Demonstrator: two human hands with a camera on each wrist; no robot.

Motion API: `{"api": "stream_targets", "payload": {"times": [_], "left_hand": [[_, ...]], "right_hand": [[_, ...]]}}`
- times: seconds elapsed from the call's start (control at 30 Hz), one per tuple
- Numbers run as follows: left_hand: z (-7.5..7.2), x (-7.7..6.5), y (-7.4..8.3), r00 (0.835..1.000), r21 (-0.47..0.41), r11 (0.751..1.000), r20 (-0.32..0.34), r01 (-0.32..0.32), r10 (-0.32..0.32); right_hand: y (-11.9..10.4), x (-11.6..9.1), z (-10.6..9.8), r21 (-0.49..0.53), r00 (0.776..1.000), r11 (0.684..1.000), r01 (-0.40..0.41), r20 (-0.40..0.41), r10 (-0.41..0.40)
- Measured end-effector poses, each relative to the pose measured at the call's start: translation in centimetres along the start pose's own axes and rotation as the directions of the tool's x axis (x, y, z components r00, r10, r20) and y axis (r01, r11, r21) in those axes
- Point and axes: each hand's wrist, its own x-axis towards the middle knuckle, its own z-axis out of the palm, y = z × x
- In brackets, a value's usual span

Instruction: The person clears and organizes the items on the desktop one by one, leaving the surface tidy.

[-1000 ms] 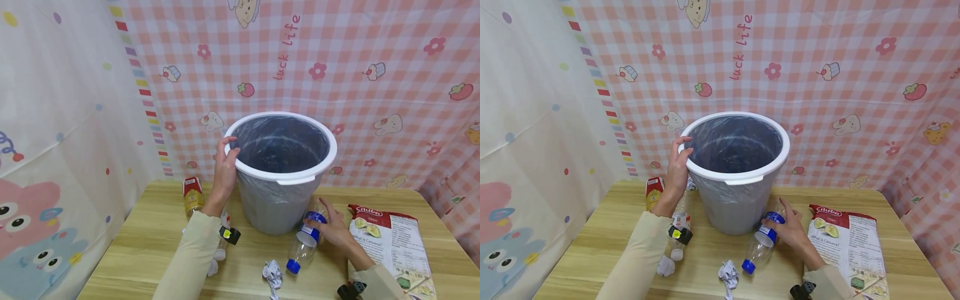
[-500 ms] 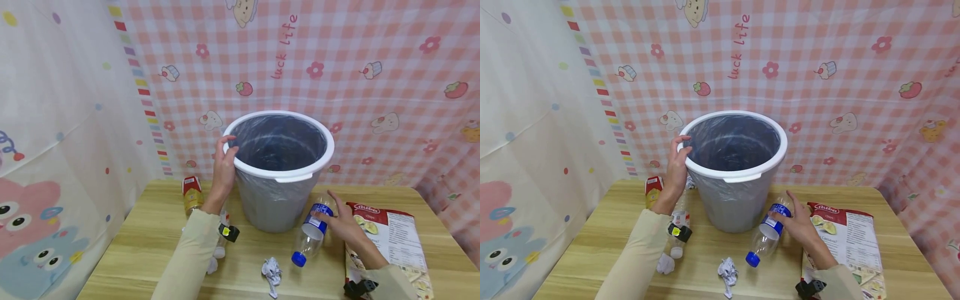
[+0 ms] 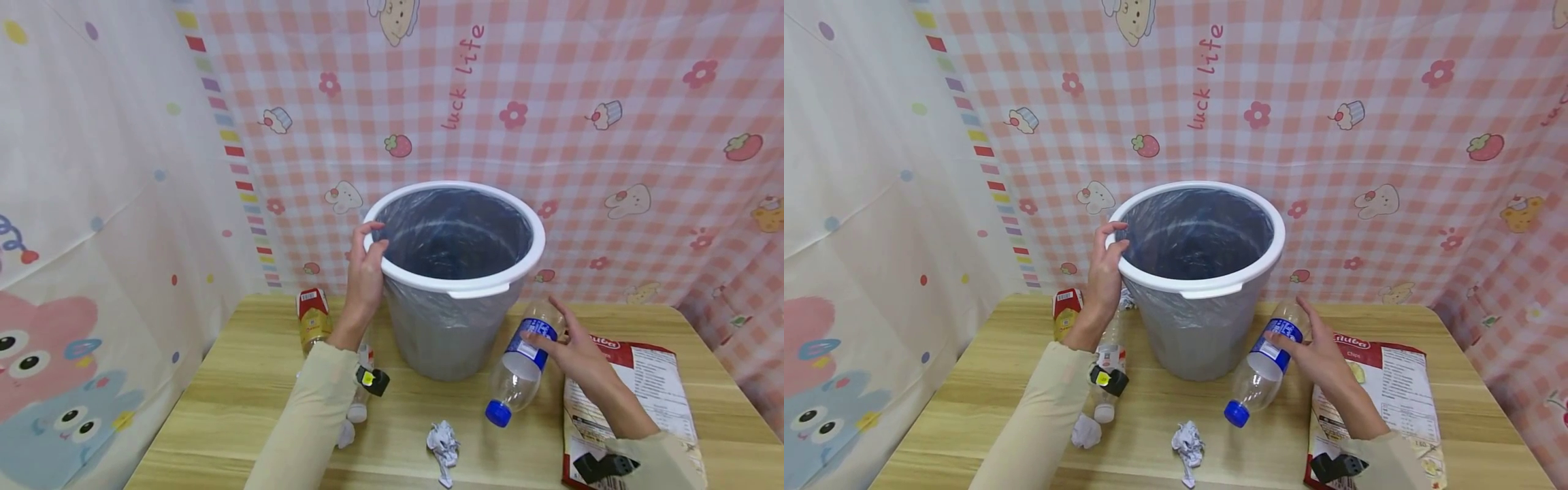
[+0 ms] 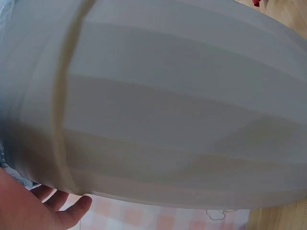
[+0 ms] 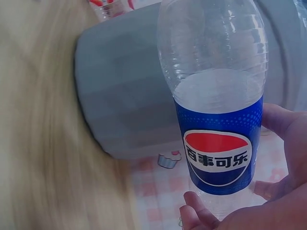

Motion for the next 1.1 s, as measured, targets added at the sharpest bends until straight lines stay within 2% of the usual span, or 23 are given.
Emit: {"api": "stream_targets", "payload": {"times": [0.47,0.7,1.1], "left_hand": [[-0.2,0.0,0.2,1.000,0.030,1.000,0.012,0.006,-0.006],[-0.3,-0.1,0.2,1.000,0.051,0.999,0.019,0.020,-0.021],[-0.5,-0.2,0.1,0.999,0.046,0.999,0.032,0.021,-0.022]], "right_hand": [[-1.9,-0.7,-1.5,0.070,1.000,0.997,0.012,-0.003,-0.011],[-2.8,-0.8,-2.5,0.006,0.999,1.000,0.029,-0.038,-0.029],[-4.2,-1.4,-4.3,0.072,0.996,0.995,0.070,-0.066,-0.066]]}}
